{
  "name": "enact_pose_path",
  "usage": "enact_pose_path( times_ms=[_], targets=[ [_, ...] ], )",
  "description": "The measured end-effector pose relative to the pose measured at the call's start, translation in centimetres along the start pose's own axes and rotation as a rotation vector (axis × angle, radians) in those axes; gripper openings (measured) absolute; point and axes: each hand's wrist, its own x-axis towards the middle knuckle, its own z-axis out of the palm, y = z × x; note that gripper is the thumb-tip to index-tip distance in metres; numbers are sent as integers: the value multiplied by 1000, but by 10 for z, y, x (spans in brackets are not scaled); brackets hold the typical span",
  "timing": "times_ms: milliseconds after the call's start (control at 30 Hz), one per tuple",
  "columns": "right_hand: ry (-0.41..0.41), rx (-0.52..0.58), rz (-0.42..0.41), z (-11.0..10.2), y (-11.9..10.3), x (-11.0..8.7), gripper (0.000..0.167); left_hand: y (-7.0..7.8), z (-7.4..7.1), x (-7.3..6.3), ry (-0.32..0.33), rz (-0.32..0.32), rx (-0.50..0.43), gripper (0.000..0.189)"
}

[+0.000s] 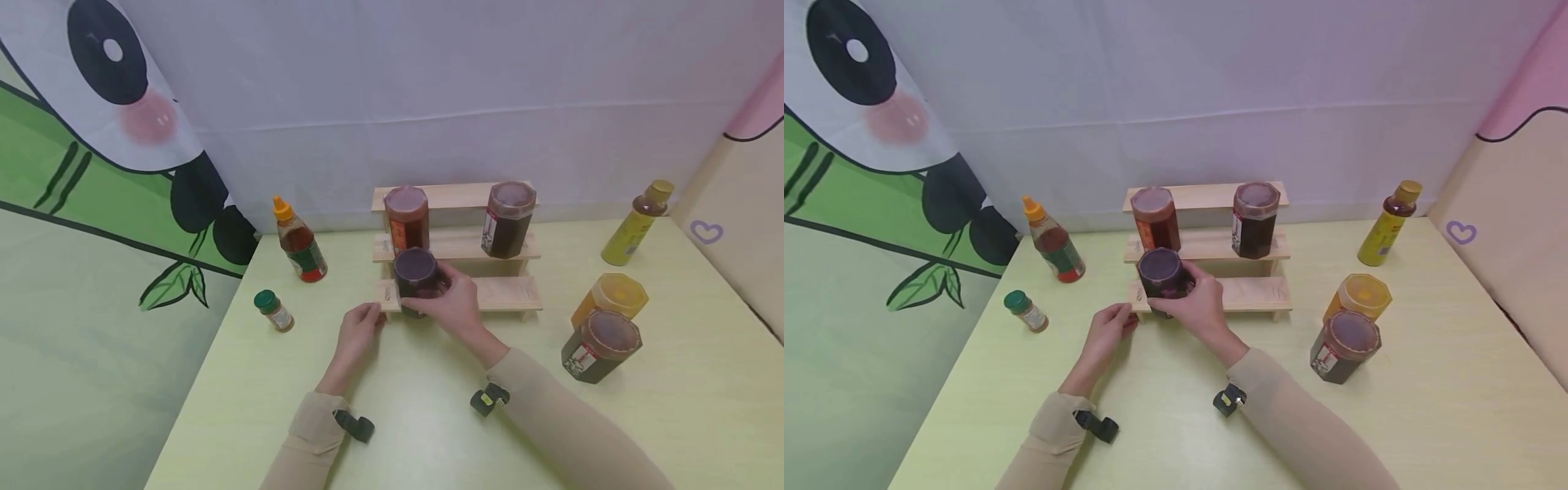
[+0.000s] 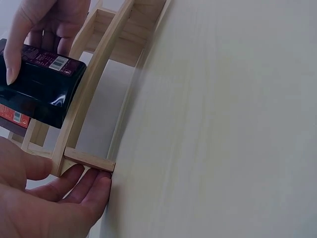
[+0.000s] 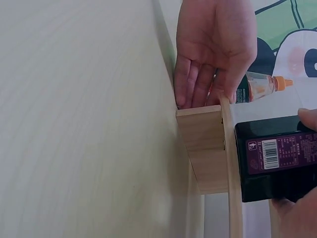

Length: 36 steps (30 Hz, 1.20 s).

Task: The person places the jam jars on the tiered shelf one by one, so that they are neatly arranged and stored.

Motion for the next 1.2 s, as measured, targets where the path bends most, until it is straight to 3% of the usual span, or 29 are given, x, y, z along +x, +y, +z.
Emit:
enact_pose_path(
  times_ms=[300, 1200],
  targets=[
    [29, 48, 18, 9, -3, 3, 67, 1, 0, -1, -2, 3, -6, 34],
    [41, -60, -7, 20, -1, 8, 70, 0, 2, 0, -4, 0, -33, 34]
  ],
)
